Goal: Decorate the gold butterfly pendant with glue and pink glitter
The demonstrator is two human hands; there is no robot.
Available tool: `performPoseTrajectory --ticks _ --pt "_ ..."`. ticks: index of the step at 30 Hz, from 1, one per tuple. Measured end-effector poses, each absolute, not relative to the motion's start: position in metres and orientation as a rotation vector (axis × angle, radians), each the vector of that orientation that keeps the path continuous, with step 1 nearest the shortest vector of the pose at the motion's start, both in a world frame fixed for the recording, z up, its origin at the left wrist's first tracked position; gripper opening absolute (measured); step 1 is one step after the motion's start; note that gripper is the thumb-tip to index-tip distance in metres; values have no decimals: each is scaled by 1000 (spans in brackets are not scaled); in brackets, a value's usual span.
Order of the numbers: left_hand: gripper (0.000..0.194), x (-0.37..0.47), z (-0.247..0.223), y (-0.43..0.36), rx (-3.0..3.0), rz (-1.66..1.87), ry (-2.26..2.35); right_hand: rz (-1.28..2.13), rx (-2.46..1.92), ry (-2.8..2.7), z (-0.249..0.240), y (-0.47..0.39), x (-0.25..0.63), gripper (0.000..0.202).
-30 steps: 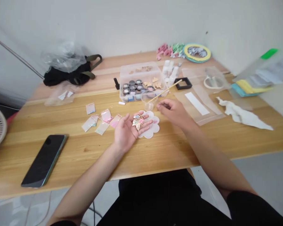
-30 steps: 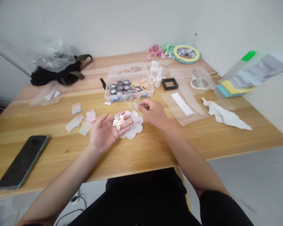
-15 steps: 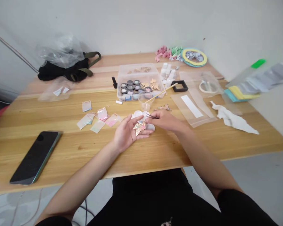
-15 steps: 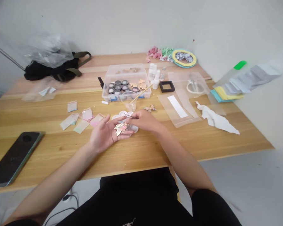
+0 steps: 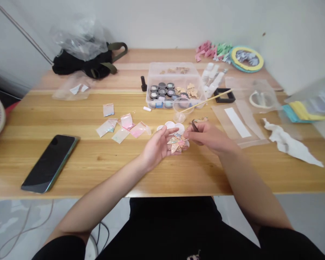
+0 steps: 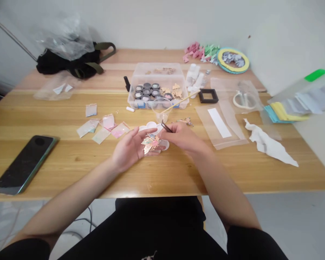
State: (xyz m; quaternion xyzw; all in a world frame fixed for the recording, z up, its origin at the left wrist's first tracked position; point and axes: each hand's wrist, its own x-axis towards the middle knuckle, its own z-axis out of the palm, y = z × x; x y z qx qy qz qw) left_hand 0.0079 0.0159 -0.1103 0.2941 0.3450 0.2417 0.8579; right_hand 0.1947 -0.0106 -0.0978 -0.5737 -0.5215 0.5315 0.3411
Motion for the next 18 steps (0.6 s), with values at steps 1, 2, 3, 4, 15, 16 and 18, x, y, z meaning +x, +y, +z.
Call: performPoseTrajectory --ticks 1,2,3,4,15,16,18 --pt "51 8 -112 16 625 534 728 1390 -1485 -1333 -97 -11 195 27" --pt "49 8 -114 17 631 557 730 1398 -1478 -1311 -97 -11 196 27" --pt "48 7 -116 17 638 575 733 1406 -1474 -1289 -97 -11 196 27" --pt "47 7 -118 17 646 587 735 1411 -1470 -1267 -96 -12 196 27" --pt "59 9 -130 21 820 554 686 1421 -1445 -1106 -92 -12 194 31" --pt "62 9 -130 21 844 545 669 1412 -1442 -1090 -92 -12 194 32" --pt "66 9 -129 20 893 534 630 1387 -1436 -1057 -92 -12 193 37"
